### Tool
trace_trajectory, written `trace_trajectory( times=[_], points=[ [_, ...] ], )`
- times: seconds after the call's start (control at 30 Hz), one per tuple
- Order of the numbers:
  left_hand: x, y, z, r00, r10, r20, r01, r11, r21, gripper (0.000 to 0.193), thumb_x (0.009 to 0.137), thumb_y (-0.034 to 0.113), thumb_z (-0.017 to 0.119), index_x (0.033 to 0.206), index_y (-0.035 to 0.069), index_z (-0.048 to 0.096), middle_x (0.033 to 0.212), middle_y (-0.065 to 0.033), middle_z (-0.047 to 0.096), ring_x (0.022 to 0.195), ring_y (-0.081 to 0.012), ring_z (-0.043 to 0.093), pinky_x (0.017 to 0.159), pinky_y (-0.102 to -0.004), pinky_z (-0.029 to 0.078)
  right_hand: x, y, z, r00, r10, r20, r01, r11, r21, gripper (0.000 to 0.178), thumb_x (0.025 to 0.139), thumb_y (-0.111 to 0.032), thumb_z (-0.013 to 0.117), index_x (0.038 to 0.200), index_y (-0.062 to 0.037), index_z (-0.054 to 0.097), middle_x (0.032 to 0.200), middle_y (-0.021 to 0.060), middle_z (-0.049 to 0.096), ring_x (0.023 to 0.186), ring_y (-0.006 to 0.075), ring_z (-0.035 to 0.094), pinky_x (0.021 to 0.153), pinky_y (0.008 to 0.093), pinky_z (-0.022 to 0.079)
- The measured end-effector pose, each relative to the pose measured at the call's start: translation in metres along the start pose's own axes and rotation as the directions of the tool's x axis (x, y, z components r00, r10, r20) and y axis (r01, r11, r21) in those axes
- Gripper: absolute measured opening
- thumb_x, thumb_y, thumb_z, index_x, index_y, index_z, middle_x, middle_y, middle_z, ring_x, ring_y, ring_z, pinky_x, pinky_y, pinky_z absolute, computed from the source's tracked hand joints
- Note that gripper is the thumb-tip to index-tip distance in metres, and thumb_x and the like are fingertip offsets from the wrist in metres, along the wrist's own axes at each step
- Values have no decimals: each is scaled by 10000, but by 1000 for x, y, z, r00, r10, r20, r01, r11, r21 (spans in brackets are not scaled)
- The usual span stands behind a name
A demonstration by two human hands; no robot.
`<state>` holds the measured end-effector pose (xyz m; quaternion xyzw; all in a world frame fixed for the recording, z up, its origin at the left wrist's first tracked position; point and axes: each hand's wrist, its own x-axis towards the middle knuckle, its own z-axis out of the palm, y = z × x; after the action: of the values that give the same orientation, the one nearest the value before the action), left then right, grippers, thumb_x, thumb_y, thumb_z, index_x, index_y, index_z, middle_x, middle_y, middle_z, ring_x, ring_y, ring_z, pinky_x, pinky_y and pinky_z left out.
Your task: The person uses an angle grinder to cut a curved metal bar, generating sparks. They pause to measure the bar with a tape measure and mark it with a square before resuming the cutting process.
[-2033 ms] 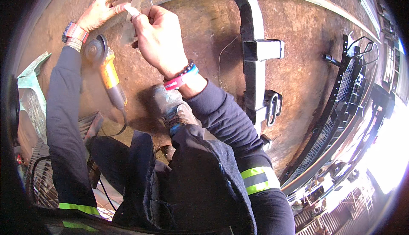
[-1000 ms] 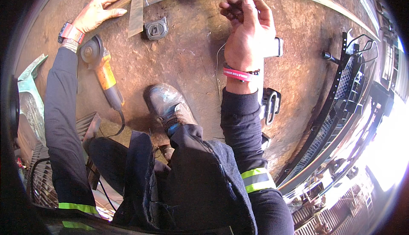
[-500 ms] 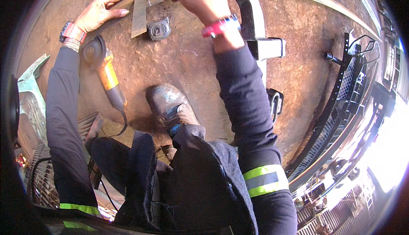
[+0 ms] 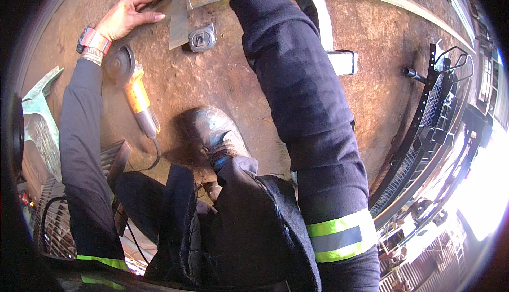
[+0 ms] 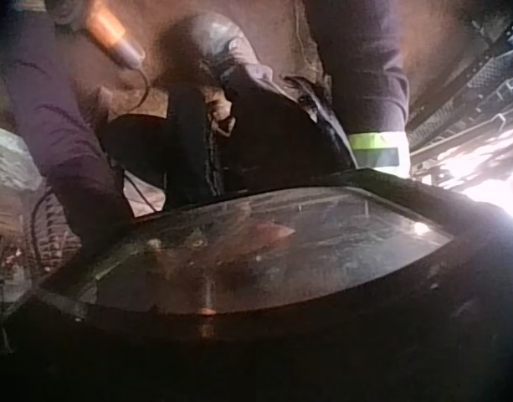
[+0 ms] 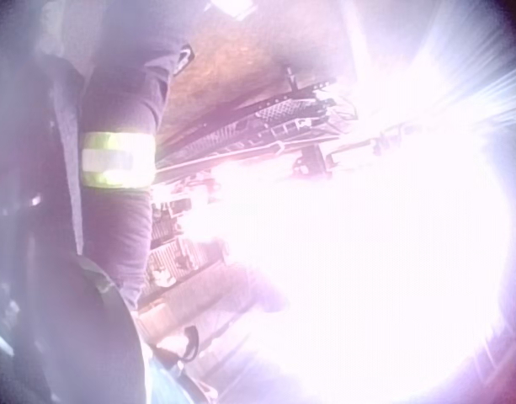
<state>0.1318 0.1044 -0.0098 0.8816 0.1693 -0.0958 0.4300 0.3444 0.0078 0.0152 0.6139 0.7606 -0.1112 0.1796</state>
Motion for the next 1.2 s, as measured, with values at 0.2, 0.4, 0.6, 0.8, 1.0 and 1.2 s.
trace_trajectory(
  times=[0.2,0.4,0.6,0.8,1.0,1.2],
  points=[
    [2,-4,1,999,-9,37,16,981,-192,598,866,203,768,1376,-11,543,1398,-54,520,1273,-178,508,1106,-317,385,1,-5,17,965,30,-261,-31,1000,0,206,771,-246,713,827,-60,783,849,141,745,788,315,742,695,371,587],
    [8,1,1,998,55,29,-52,994,-97,557,870,204,765,1359,19,571,1365,-39,539,1280,-166,509,1116,-333,389,-85,-4,-29,984,-10,-179,114,807,580,282,797,-209,580,646,-4,701,595,173,650,540,286,664,509,400,502],
    [-5,-5,-1,989,-58,-138,25,973,-230,398,937,203,710,1277,19,615,1189,-38,638,1155,-134,568,1030,-297,432,-172,-49,-25,942,309,-133,-119,677,727,364,985,-363,579,1040,-34,727,864,204,721,749,322,713,704,410,560],
    [-23,37,42,820,-47,-570,-173,929,-326,137,978,123,652,1085,38,653,1037,13,650,990,-86,594,928,-242,469,-158,-105,96,746,615,-255,109,266,958,909,854,-605,686,1406,65,417,1348,288,553,1275,374,548,1056,427,451],
    [-82,127,140,849,-167,-501,-148,836,-529,124,930,112,699,1017,35,655,953,-39,669,897,-128,628,822,-285,511,-170,-152,134,773,634,15,17,-44,999,524,826,-349,807,1172,8,644,1051,203,683,950,285,678,837,372,526],
    [-161,49,182,458,-340,-821,681,728,79,636,799,370,798,1218,-16,515,1183,-250,548,1114,-427,533,956,-520,440,-259,-188,168,581,719,382,-493,-63,868,358,842,-162,766,1130,14,645,913,156,706,828,251,678,798,343,526]
  ],
)
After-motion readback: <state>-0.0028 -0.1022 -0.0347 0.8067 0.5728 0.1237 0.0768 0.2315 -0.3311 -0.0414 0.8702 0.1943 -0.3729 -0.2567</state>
